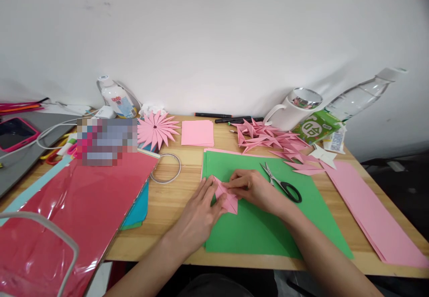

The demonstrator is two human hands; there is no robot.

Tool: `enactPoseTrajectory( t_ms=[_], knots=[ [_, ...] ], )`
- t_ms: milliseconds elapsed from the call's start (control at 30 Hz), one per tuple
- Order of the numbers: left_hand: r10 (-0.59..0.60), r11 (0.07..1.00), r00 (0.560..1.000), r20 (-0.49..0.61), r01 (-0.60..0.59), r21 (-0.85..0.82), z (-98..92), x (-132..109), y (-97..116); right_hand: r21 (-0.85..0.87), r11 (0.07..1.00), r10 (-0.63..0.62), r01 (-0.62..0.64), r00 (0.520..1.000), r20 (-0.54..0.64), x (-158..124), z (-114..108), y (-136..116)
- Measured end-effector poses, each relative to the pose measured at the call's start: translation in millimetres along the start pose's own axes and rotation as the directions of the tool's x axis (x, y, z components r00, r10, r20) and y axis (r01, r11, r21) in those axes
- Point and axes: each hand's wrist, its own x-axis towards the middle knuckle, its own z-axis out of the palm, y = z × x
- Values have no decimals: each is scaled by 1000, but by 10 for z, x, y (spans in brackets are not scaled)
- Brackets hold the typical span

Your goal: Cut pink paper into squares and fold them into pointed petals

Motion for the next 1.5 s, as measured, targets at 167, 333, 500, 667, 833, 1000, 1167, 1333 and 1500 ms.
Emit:
enactPoseTrajectory(
  t_ms=[167, 333, 500, 667, 833, 1000, 1167, 1333, 1500],
  knots=[
    [-10, 1000, 999, -47, 11, 17, 8, -16, 38, -53, 998, -35, 35, 999, 10, 1, -16, 2],
    [-8, 1000, 1000, -29, 8, -1, -21, -2, 57, -133, 987, -84, 88, 996, 34, -3, 9, -2],
    [-9, 1000, 1000, 4, 9, -21, -48, 29, 54, -168, 979, -113, 117, 993, 30, 10, 41, -1],
    [-5, 1000, 999, 40, 6, -6, -51, 37, 48, -198, 968, -148, 156, 987, 58, 17, 62, -12],
    [10, 1000, 1000, 19, -10, -1, -24, 27, 36, -280, 939, -186, 201, 979, 78, 17, 97, -39],
    [-10, 1000, 1000, 19, 10, 23, -13, 15, 53, -294, 934, -192, 202, 979, 62, 30, 104, -60],
    [24, 998, 998, 51, -27, 56, -29, 11, 56, -275, 939, -196, 207, 978, 67, 47, 99, -66],
    [56, 997, 996, 66, -58, 40, -18, 5, 32, -263, 953, -142, 150, 989, 49, 61, 134, -25],
    [50, 997, 999, 5, -49, -51, -11, -11, 30, -194, 980, 28, -47, 995, -98, 80, 189, -3]
  ],
)
